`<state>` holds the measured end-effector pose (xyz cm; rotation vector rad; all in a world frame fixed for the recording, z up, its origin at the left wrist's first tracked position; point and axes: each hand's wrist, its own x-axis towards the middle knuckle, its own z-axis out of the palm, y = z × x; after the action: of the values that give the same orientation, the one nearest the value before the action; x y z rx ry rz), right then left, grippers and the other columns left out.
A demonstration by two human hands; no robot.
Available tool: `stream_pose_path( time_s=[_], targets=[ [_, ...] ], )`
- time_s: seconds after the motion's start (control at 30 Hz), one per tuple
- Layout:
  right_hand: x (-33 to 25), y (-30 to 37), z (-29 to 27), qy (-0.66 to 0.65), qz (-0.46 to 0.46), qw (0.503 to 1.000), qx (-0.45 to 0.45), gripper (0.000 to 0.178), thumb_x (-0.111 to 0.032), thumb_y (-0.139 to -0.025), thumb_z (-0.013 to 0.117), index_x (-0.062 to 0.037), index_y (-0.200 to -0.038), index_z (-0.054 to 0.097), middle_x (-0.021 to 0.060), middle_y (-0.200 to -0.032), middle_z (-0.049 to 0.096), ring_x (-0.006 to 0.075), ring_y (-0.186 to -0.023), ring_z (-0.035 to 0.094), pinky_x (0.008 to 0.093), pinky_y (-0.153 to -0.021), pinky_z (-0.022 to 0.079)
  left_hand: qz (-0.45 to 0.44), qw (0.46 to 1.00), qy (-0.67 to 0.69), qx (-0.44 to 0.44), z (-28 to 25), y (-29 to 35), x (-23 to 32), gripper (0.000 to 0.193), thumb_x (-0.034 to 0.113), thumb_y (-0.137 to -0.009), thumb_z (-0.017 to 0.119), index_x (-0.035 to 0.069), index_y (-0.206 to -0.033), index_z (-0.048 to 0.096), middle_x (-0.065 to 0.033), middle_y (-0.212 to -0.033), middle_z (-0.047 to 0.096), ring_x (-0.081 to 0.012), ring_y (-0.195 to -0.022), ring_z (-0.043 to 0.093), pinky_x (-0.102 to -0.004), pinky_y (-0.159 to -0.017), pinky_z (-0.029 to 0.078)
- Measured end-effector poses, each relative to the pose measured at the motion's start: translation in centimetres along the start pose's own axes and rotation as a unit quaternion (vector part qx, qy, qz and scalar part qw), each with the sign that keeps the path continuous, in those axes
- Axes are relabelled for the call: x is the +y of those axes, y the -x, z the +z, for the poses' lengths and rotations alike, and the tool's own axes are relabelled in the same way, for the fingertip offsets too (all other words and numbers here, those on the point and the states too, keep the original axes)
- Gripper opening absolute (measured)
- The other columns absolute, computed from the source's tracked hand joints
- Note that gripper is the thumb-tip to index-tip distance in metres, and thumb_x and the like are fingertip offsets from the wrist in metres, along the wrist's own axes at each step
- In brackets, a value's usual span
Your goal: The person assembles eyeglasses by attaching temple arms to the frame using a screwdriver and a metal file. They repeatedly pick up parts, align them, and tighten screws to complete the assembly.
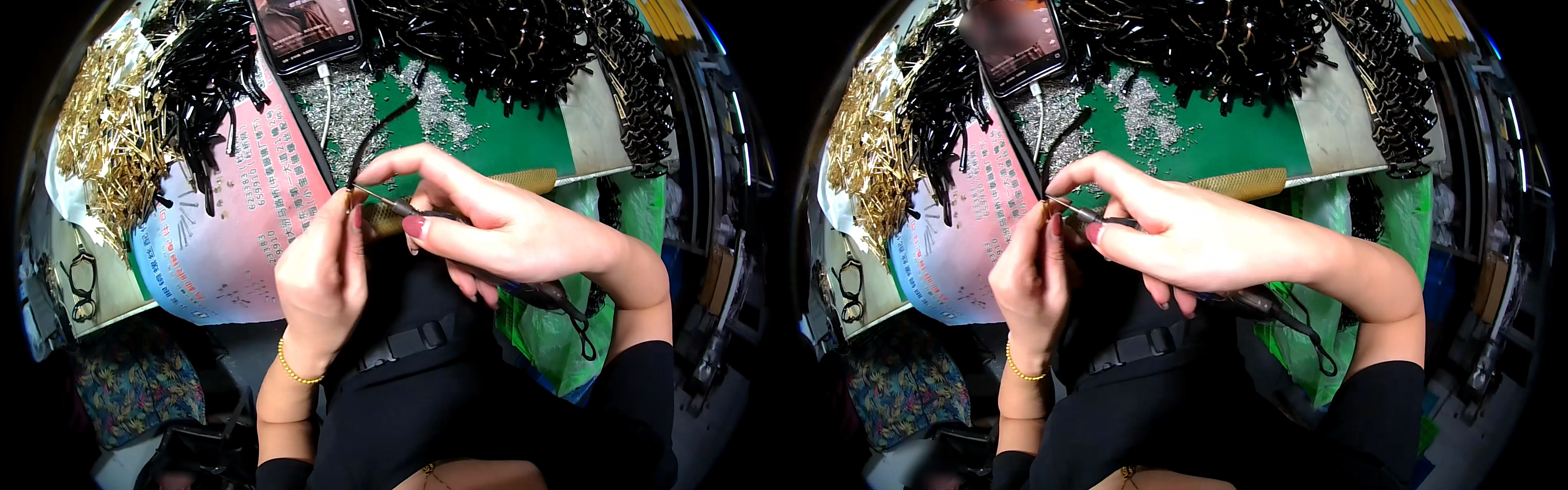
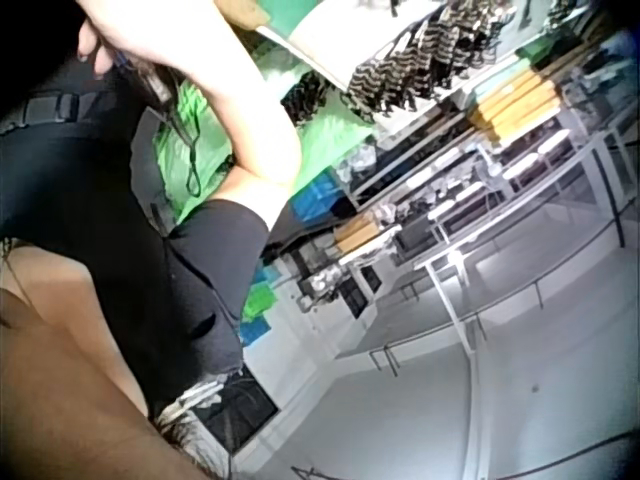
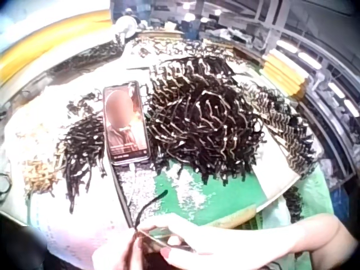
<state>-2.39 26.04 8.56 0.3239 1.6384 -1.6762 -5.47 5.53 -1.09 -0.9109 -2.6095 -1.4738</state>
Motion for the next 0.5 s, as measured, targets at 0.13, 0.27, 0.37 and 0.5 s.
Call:
stream_pose_path(
  time_s=[0.13, 0.27, 0.37, 0.5],
  targets=[
    [0.0, 0.7, 0.1, -0.125, 0.003, 0.992, -0.019, 0.048, -0.017, -0.105, 0.05, -0.0011, -0.142, 0.024, 0.0063, -0.094, 0.054, 0.0093, -0.055, 0.055, 0.0251, -0.046, 0.045, 0.145, 0.986, -0.071, 0.046, 0.6, 0.2, -1.3, 0.029, -0.004, -0.087, 0.069, -0.006, -0.116, 0.065, -0.0126, -0.088, 0.072, -0.0244, -0.07, 0.07, -0.0331, -0.062, 0.054],
    [2.2, -0.1, 1.5, 0.363, -0.184, 0.902, 0.142, 0.049, -0.019, -0.101, 0.058, -0.0022, -0.14, 0.033, 0.0219, -0.117, 0.06, 0.0374, -0.089, 0.069, 0.0443, -0.072, 0.056, 0.132, 0.988, -0.059, 0.051, 0.0, -0.1, -1.1, 0.031, -0.005, -0.087, 0.068, -0.006, -0.118, 0.065, -0.0137, -0.092, 0.073, -0.026, -0.072, 0.071, -0.0326, -0.065, 0.056],
    [0.5, -1.0, 2.3, 0.433, -0.258, 0.85, 0.152, 0.041, -0.023, -0.098, 0.062, -0.0005, -0.129, 0.046, 0.0217, -0.113, 0.062, 0.039, -0.089, 0.069, 0.0454, -0.07, 0.056, 0.016, 0.997, -0.061, 0.043, -3.9, 0.8, -0.9, 0.032, -0.004, -0.092, 0.063, -0.004, -0.124, 0.063, -0.0135, -0.092, 0.073, -0.0217, -0.071, 0.071, -0.0311, -0.066, 0.057],
    [-3.7, -8.4, 3.4, 0.582, -0.331, 0.715, 0.202, 0.023, -0.011, -0.087, 0.064, 0.0039, -0.103, 0.057, 0.0186, -0.091, 0.065, 0.0356, -0.079, 0.069, 0.044, -0.067, 0.057, -0.151, 0.928, 0.252, 0.227, -7.1, 0.0, -3.9, 0.024, 0.011, -0.108, 0.045, -0.001, -0.129, 0.048, -0.0127, -0.096, 0.071, -0.0145, -0.076, 0.067, -0.0287, -0.074, 0.056]
  ],
)
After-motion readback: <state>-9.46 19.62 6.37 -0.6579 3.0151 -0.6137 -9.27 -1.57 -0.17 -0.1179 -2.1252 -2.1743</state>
